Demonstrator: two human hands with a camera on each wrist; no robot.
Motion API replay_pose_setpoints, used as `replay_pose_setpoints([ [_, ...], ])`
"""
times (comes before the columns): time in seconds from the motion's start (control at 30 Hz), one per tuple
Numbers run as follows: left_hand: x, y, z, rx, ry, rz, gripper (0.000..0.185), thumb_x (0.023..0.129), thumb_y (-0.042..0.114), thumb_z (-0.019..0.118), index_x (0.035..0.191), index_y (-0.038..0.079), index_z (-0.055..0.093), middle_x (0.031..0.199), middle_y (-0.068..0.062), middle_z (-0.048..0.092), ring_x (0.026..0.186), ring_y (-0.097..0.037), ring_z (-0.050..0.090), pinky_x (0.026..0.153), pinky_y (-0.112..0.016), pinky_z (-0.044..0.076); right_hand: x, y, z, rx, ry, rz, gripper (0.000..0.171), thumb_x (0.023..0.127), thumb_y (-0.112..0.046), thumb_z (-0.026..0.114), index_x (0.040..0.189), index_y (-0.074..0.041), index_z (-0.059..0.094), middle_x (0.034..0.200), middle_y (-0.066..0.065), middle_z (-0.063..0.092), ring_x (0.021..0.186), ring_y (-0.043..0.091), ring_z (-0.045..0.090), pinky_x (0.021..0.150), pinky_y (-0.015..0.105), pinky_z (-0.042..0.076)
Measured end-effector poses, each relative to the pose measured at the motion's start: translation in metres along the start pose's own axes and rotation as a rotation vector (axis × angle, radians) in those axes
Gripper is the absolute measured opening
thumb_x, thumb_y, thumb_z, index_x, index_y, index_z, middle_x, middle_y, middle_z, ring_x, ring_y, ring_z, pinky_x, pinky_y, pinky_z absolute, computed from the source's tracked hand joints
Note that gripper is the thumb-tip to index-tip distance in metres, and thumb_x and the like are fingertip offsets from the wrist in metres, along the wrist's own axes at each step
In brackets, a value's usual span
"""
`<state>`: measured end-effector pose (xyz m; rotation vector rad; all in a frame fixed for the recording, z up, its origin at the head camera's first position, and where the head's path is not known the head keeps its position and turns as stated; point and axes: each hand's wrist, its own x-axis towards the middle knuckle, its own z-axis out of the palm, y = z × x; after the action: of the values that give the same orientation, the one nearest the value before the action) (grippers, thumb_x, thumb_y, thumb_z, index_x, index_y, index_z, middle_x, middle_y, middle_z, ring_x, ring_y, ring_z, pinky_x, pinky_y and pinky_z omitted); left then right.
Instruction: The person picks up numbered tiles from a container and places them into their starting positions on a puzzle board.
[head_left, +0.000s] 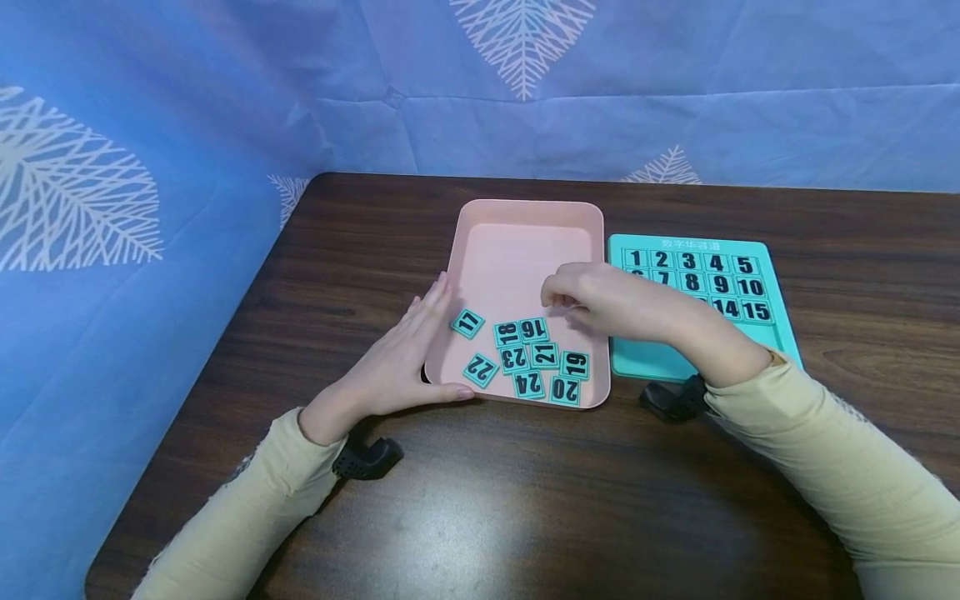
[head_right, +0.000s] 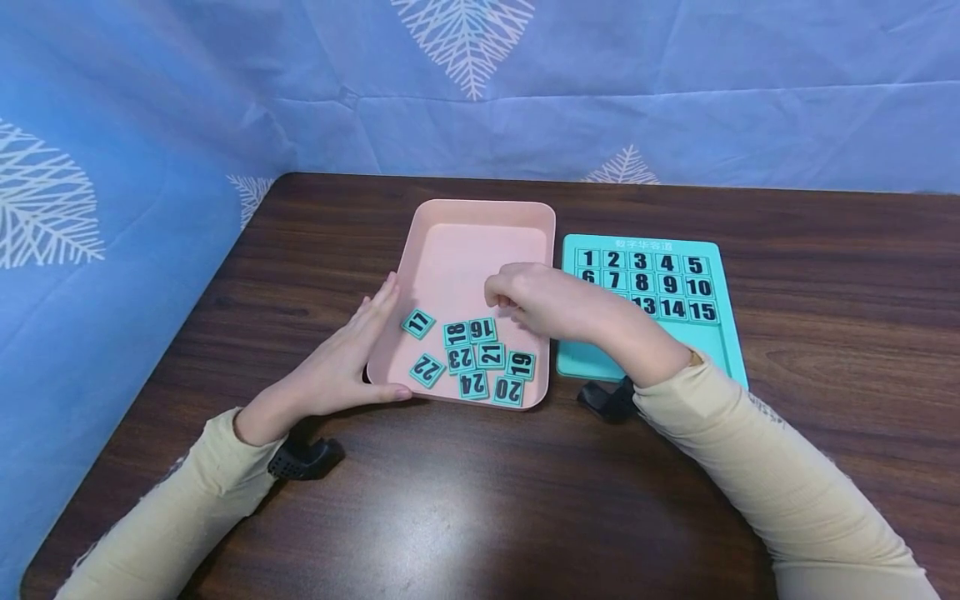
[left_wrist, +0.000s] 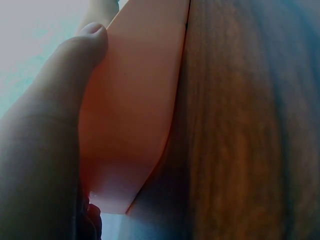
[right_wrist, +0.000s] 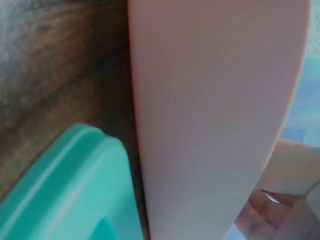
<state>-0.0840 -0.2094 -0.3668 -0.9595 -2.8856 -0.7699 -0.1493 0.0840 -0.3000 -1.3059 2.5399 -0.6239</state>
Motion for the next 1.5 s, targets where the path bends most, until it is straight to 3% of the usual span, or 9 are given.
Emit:
replay_pose_setpoints([
  [0.23,-0.001,0.001,-0.002,0.002,0.002,0.003,0.120,0.074,0.070,0.063,0.154,0.009,-0.002,0.160,-0.005,-0.009,0.145,-0.013,-0.002,0.116,-0.038,0.007,0.003,0.000,0.004,-0.006,-0.020,-0.036,0.012,0.089,0.004,0.062,0.097,-0.004,0.065,0.087,0.005,0.058,0.074,0.015,0.048,0.066,0.031,0.046],
  [0.6,-0.002,0.002,-0.003,-0.014,-0.001,-0.010,0.120,0.074,0.069,0.064,0.154,0.010,-0.002,0.160,-0.004,-0.010,0.145,-0.013,-0.002,0.116,-0.038,0.006,0.011,0.001,0.015,0.019,-0.059,0.004,0.025,0.090,-0.007,0.064,0.114,-0.001,0.066,0.110,0.011,0.065,0.098,0.021,0.060,0.086,0.040,0.050],
  [0.87,-0.002,0.001,-0.003,-0.009,0.005,-0.006,0.120,0.074,0.069,0.064,0.154,0.009,-0.003,0.160,-0.004,-0.011,0.145,-0.013,-0.002,0.116,-0.038,0.006,0.013,0.002,0.016,0.016,-0.074,-0.036,0.028,0.086,-0.008,0.069,0.114,-0.006,0.067,0.092,0.001,0.060,0.078,0.017,0.050,0.069,0.033,0.046],
  [0.97,-0.001,0.000,-0.004,-0.010,0.003,-0.003,0.120,0.074,0.070,0.064,0.154,0.010,-0.003,0.160,-0.004,-0.011,0.145,-0.013,-0.002,0.116,-0.038,0.006,0.011,0.002,0.014,0.018,-0.092,-0.026,0.023,0.086,-0.009,0.070,0.109,-0.010,0.068,0.084,-0.002,0.054,0.074,0.016,0.047,0.065,0.032,0.043],
  [1.07,-0.001,0.000,-0.004,-0.011,0.004,0.000,0.120,0.074,0.069,0.065,0.154,0.010,-0.003,0.160,-0.004,-0.010,0.145,-0.013,-0.002,0.116,-0.039,0.007,0.010,0.002,0.009,0.034,-0.085,0.000,0.008,0.087,-0.011,0.070,0.091,-0.011,0.063,0.075,-0.002,0.048,0.069,0.015,0.044,0.063,0.032,0.041],
  [1.23,0.001,-0.001,-0.004,-0.018,0.004,-0.004,0.120,0.074,0.069,0.065,0.154,0.010,-0.002,0.160,-0.004,-0.010,0.145,-0.013,-0.001,0.116,-0.038,0.007,0.006,0.000,0.002,0.059,-0.047,0.037,0.023,0.090,-0.014,0.068,0.078,-0.013,0.048,0.071,0.001,0.041,0.066,0.015,0.039,0.060,0.031,0.037],
  [1.37,0.001,0.000,-0.002,-0.026,-0.002,-0.012,0.119,0.074,0.069,0.064,0.154,0.011,-0.002,0.160,-0.003,-0.010,0.145,-0.012,-0.001,0.116,-0.038,0.007,-0.002,0.001,-0.003,0.147,-0.004,0.092,0.014,0.094,-0.012,0.062,0.088,-0.010,0.049,0.075,0.003,0.044,0.063,0.015,0.038,0.059,0.032,0.035],
  [1.43,0.001,0.000,-0.001,-0.028,-0.006,-0.014,0.119,0.074,0.070,0.064,0.154,0.010,-0.002,0.160,-0.003,-0.010,0.145,-0.012,-0.001,0.116,-0.038,0.007,-0.006,0.002,-0.006,0.190,0.004,0.115,0.008,0.095,-0.010,0.059,0.102,-0.009,0.055,0.078,0.001,0.052,0.061,0.014,0.042,0.058,0.032,0.037],
  [1.5,0.000,0.000,-0.001,-0.031,-0.011,-0.019,0.120,0.074,0.070,0.064,0.154,0.011,-0.002,0.160,-0.002,-0.010,0.144,-0.011,-0.001,0.116,-0.038,0.007,-0.010,0.002,-0.008,0.201,-0.003,0.135,0.022,0.095,-0.010,0.057,0.117,-0.012,0.059,0.084,0.001,0.058,0.058,0.014,0.043,0.057,0.033,0.039],
])
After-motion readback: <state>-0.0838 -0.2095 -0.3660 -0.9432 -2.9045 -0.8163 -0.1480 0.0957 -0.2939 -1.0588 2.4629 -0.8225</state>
